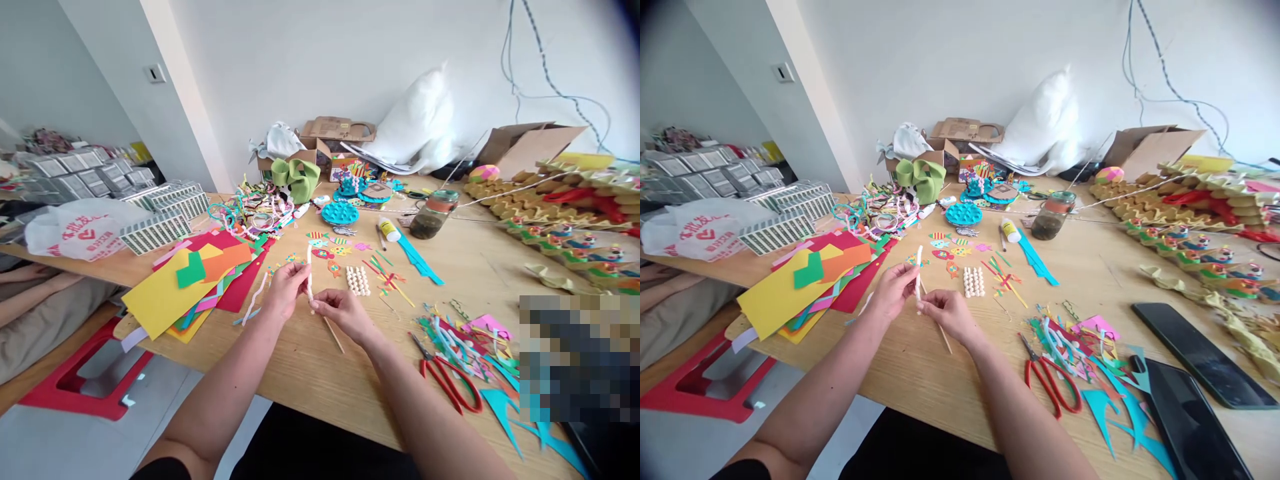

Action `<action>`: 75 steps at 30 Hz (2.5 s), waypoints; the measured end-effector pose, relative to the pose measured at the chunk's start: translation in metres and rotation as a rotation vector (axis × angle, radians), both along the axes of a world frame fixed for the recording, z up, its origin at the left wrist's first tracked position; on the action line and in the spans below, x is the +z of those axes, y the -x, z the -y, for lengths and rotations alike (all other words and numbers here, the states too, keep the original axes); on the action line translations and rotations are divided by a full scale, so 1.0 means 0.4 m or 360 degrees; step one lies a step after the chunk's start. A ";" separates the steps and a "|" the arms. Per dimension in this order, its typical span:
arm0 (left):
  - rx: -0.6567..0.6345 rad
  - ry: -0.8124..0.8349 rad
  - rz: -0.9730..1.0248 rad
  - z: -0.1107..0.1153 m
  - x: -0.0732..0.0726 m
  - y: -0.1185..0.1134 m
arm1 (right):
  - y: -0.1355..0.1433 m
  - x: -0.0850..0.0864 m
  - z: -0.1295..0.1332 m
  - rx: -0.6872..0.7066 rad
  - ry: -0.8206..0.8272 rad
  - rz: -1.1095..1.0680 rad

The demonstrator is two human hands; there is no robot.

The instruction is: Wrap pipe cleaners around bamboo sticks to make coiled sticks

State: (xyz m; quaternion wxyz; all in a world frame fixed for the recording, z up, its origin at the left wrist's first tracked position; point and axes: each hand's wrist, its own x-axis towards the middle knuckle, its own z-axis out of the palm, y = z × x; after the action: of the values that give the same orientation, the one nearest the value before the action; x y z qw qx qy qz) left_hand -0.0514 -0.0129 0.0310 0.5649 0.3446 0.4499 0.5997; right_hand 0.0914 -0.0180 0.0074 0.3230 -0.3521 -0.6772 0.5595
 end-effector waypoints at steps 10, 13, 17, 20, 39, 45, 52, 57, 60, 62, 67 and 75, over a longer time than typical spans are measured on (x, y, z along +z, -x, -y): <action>0.0209 0.0024 0.0321 -0.038 -0.052 0.008 | 0.003 -0.021 -0.008 -0.0065 -0.0110 0.0103; 0.0243 0.0018 0.0391 -0.039 -0.058 0.021 | 0.005 -0.019 -0.005 -0.0088 -0.0104 0.0129; 0.0281 -0.0033 0.0438 -0.032 -0.050 0.023 | 0.003 -0.020 -0.007 -0.0145 -0.0062 0.0135; 0.0221 -0.0078 0.0394 -0.025 -0.042 0.021 | 0.000 -0.021 -0.011 -0.0182 -0.0013 0.0086; 0.0326 -0.0043 -0.0209 -0.017 -0.082 -0.013 | 0.014 -0.016 0.015 -0.0419 -0.0892 0.0427; 0.0504 0.0015 -0.0142 -0.013 -0.088 -0.023 | 0.018 -0.005 0.026 -0.0312 -0.1489 0.0927; -0.0082 0.0072 0.0153 -0.013 -0.053 0.002 | 0.000 -0.006 0.015 -0.0636 -0.1137 0.0486; -0.0290 -0.0038 0.0168 -0.008 -0.050 0.008 | -0.010 0.003 -0.002 -0.0519 -0.0350 0.0047; -0.0315 -0.0064 0.0059 -0.005 -0.057 0.002 | -0.010 0.004 -0.010 -0.0371 0.0005 -0.0204; -0.0322 -0.0080 -0.0009 -0.004 -0.060 -0.002 | -0.008 0.001 -0.013 -0.0335 0.0095 -0.0271; -0.0304 -0.0119 -0.0106 -0.003 -0.056 -0.008 | -0.003 -0.009 -0.014 -0.0435 -0.0007 -0.0248; -0.0175 -0.0231 -0.0254 -0.004 -0.055 -0.013 | -0.007 -0.010 -0.011 -0.0513 0.0216 -0.0424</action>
State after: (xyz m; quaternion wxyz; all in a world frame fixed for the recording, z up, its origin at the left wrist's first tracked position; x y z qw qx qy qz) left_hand -0.0462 -0.0112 0.0088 0.5330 0.4553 0.4294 0.5695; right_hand 0.0942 -0.0137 0.0033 0.4704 -0.3997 -0.5244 0.5865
